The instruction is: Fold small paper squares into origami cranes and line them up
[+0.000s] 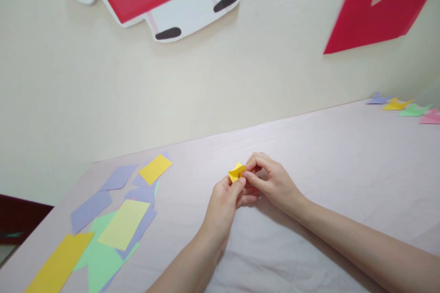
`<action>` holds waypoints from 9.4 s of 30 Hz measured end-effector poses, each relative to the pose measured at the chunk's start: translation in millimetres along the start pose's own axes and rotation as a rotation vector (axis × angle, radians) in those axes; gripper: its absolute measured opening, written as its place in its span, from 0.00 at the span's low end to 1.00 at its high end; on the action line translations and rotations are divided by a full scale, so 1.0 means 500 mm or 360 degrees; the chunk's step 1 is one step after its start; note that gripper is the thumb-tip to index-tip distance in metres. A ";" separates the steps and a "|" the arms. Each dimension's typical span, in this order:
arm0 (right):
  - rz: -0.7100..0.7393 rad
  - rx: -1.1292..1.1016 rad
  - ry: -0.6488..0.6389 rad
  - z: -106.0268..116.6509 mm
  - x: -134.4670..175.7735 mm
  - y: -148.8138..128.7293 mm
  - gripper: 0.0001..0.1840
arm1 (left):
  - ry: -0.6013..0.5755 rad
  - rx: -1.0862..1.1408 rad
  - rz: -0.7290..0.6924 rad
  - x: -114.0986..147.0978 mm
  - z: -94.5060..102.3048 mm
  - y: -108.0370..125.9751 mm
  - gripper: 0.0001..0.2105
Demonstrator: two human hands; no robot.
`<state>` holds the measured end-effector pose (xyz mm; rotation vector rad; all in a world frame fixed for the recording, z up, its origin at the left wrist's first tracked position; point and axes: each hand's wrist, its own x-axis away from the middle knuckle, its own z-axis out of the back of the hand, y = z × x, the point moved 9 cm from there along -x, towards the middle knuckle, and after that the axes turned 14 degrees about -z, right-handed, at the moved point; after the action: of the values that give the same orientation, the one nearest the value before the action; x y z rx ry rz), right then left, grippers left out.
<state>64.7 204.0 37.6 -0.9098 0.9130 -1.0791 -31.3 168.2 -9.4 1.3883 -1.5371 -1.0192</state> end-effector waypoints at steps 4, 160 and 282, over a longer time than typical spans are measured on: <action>0.0143 0.0300 0.0004 -0.009 0.009 -0.018 0.03 | -0.0034 -0.0204 -0.0058 -0.004 0.009 -0.006 0.14; -0.0186 -0.0336 -0.0379 -0.011 -0.020 0.036 0.09 | -0.0179 -0.0386 -0.0301 -0.027 0.046 0.050 0.15; -0.0185 -0.0324 -0.0253 -0.013 -0.002 0.018 0.13 | -0.0269 -0.1088 -0.0679 -0.026 0.033 0.069 0.08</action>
<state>61.4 205.8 27.1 -1.2128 0.8560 -1.0082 -57.9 184.4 16.7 1.1600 -0.8597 -1.7580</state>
